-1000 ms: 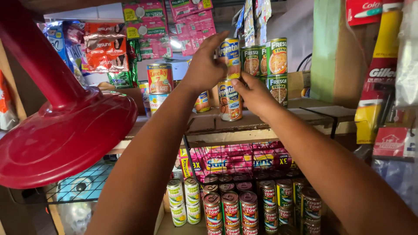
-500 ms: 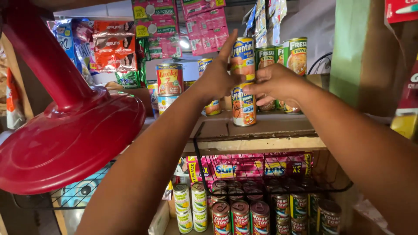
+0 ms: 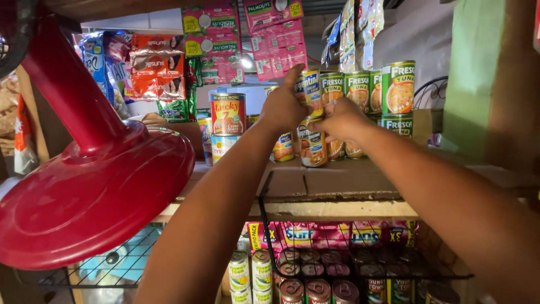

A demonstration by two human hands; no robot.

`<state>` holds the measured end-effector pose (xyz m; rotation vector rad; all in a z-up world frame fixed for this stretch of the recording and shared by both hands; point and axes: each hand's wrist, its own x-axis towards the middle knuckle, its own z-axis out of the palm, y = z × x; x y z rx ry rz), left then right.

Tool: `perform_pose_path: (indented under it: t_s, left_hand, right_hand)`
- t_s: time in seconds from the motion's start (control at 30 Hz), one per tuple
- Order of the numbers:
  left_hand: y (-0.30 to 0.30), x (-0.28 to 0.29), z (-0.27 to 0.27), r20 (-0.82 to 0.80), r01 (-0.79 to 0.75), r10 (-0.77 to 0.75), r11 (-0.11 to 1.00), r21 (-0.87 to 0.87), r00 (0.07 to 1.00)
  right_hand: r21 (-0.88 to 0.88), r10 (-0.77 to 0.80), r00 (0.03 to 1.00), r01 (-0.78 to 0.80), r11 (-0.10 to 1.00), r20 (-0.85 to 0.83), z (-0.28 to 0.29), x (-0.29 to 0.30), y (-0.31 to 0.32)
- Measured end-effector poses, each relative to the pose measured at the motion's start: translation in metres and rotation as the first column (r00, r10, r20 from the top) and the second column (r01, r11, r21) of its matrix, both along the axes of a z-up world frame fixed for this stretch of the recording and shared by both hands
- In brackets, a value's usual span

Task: Restocking canned food products from a cardboard box onto wooden shelves in a small store.

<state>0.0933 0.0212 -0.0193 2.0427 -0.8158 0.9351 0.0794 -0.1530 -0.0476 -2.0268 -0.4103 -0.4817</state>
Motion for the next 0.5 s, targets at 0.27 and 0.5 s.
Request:
perform_pose_path:
  t_s: [0.27, 0.5]
  left_hand:
    - [0.004, 0.021, 0.003, -0.036, -0.179, 0.183, 0.979, 0.100, 0.982]
    - [0.001, 0.039, -0.002, 0.008, -0.170, 0.170, 0.980, 0.101, 0.985]
  right_hand:
    - [-0.076, -0.134, 0.988, 0.140, 0.987, 0.079, -0.001, 0.018, 0.023]
    - [-0.382, -0.262, 0.860, 0.442, 0.812, 0.439, 0.003, 0.013, 0.025]
